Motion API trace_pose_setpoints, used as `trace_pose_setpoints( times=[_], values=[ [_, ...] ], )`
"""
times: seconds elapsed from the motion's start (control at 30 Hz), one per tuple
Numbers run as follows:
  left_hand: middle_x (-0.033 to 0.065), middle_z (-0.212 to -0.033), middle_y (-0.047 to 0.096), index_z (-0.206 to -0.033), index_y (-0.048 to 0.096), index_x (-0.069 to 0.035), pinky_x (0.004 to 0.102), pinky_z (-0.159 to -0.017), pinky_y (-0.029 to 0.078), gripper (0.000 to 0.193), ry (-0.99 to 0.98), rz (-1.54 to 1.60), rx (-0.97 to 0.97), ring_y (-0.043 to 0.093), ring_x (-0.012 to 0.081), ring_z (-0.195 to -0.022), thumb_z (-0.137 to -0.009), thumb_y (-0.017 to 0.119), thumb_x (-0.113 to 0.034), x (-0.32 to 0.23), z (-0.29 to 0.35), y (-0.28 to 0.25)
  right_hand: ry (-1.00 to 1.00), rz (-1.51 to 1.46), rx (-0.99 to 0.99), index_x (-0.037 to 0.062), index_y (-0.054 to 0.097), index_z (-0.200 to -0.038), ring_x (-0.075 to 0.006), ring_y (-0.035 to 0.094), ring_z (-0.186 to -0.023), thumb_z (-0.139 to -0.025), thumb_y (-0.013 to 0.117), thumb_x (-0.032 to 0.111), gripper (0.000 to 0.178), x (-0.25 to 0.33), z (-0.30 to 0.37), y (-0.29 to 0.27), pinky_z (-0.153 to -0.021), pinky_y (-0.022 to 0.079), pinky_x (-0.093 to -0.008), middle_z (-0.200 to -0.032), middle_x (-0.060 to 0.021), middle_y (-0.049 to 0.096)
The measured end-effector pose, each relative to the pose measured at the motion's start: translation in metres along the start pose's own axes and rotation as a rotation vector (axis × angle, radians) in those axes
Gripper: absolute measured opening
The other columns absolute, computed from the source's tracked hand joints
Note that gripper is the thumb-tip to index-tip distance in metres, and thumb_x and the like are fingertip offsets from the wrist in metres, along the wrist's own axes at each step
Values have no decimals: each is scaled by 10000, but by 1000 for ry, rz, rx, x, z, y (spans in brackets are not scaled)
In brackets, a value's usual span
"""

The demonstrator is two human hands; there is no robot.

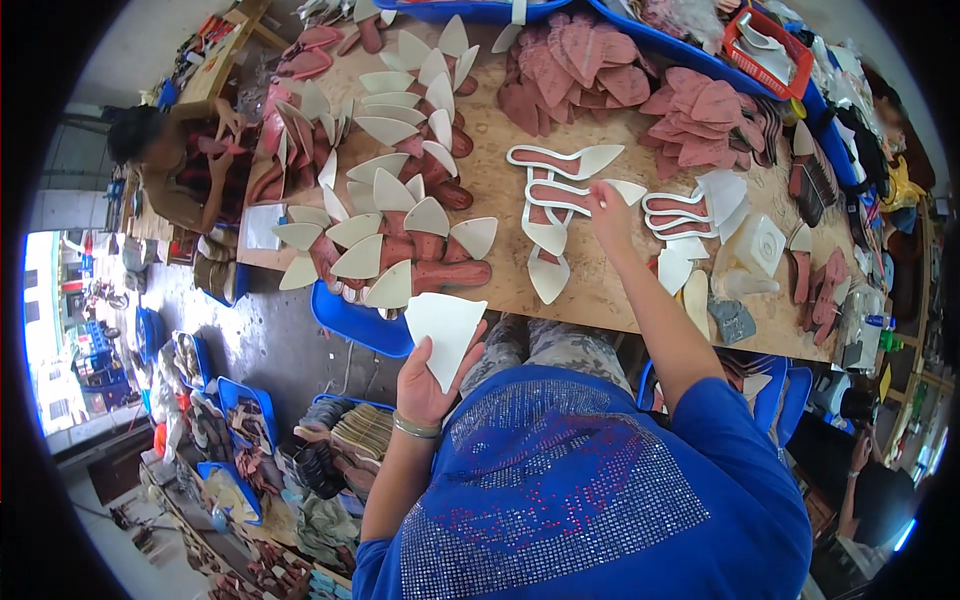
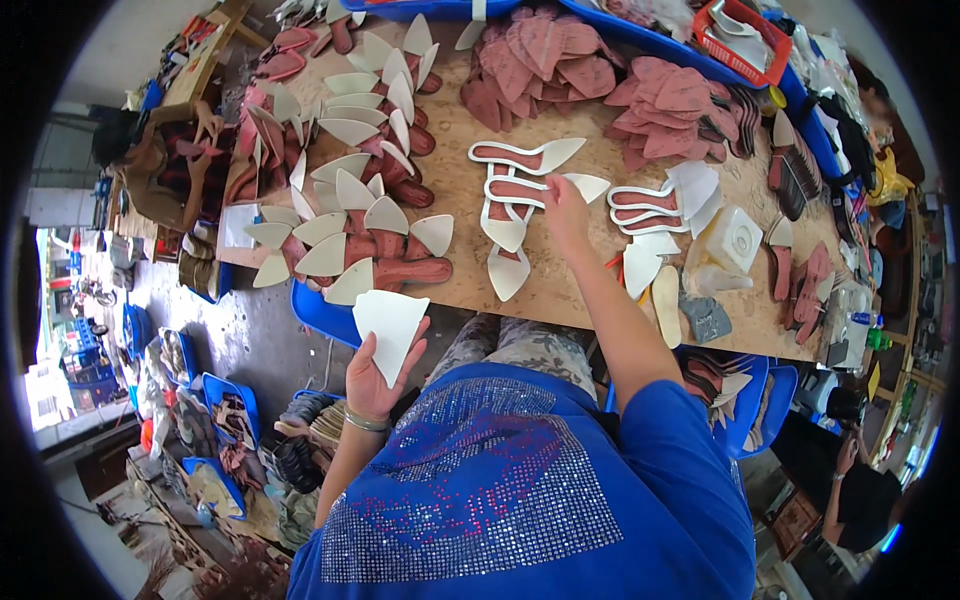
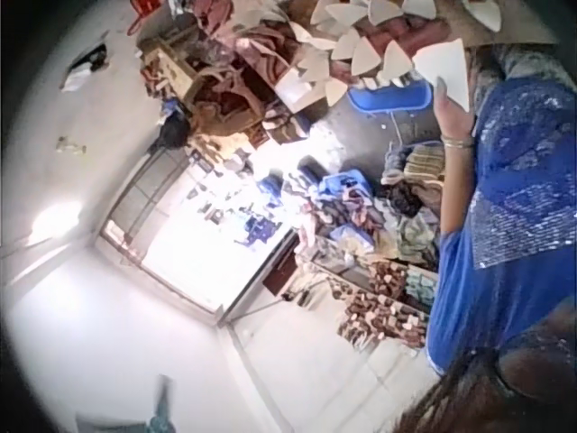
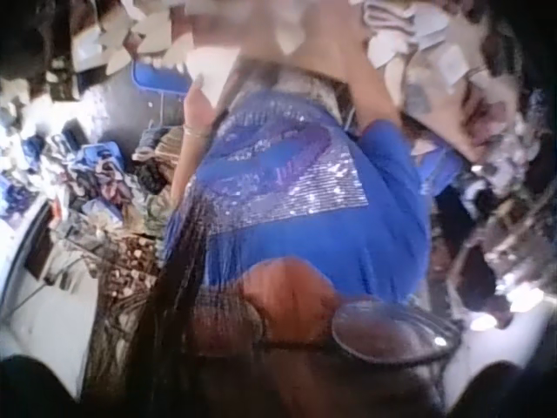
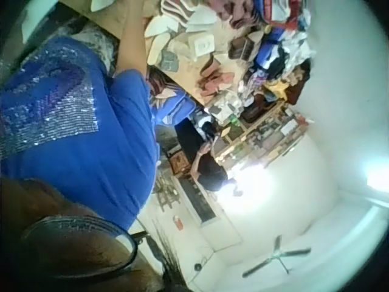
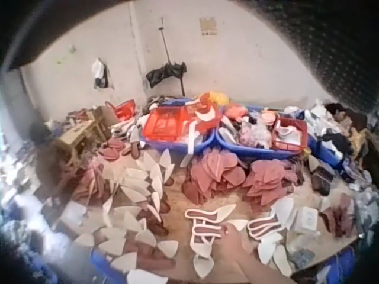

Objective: The person assembles slipper components by hand at a workbench. They pick up white plastic frames and pink foam insoles, press them together, and place the finished units into a blue bin. The process is repeated for multiple pairs.

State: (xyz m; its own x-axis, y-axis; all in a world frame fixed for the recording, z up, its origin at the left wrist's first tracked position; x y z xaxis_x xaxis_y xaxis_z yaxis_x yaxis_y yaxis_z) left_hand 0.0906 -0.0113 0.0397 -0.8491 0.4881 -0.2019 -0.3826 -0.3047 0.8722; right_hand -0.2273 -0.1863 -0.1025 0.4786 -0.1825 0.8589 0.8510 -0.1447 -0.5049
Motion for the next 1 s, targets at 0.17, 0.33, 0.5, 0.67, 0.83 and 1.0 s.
trace_pose_setpoints(
  times=[0.17,0.33,0.5,0.67,0.83,1.0],
  values=[
    [229,-1438,323,-1428,241,-45,535,-1096,288,571,69,-12,-47,293,406,-1347,-982,408,-359,-5,27,-4,53,337,-587,-15,457,-1213,-348,525,-1094,-767,681,95,511,18,-53,-27,-884,451,-395,-1269,-254,464],
    [202,-1434,347,-1424,262,-70,551,-1094,279,549,87,-67,-97,352,372,-1321,-975,424,-341,-11,33,-21,442,-235,-412,-49,556,-1080,-249,642,-858,-837,629,117,304,-84,-98,-36,-689,528,-326,-1056,-199,612],
    [192,-1444,338,-1426,267,-82,562,-1081,288,538,129,-110,-41,360,374,-1316,-972,426,-323,-20,38,-2,141,-576,-359,-42,618,-1013,-118,635,-676,-884,577,99,195,4,-101,-56,-572,520,-241,-868,-89,655],
    [204,-1456,315,-1435,258,-84,581,-1066,299,525,122,-182,103,361,376,-1316,-987,377,-330,-30,4,47,-177,-615,-114,-19,612,-1091,-76,609,-751,-913,570,114,226,149,-29,-109,-670,495,-204,-891,-38,651],
    [171,-1336,472,-1377,326,-24,522,-954,453,510,-10,-429,231,499,332,-1204,-987,400,-344,-2,-29,96,-304,-476,-23,-15,580,-1177,-77,619,-808,-932,564,166,305,225,56,-131,-716,492,-212,-970,-29,659],
    [100,-1167,595,-1257,463,-29,356,-850,530,406,-80,-340,185,639,226,-978,-975,468,-321,37,-43,93,-336,-1206,327,-43,354,-1369,-241,479,-1210,-882,562,489,750,228,109,-117,-1039,347,-379,-1325,-150,486]
  ],
)
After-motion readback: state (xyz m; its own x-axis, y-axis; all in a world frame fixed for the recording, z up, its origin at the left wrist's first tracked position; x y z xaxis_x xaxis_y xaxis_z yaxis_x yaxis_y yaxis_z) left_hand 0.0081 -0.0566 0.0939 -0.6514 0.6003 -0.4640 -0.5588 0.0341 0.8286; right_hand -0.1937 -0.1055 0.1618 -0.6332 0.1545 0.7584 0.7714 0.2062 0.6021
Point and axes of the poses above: each hand's wrist, its own z-axis away from the middle knuckle, its own y-axis out of the palm, x = y × z, the point moved 8 cm from there along -z, towards the middle knuckle
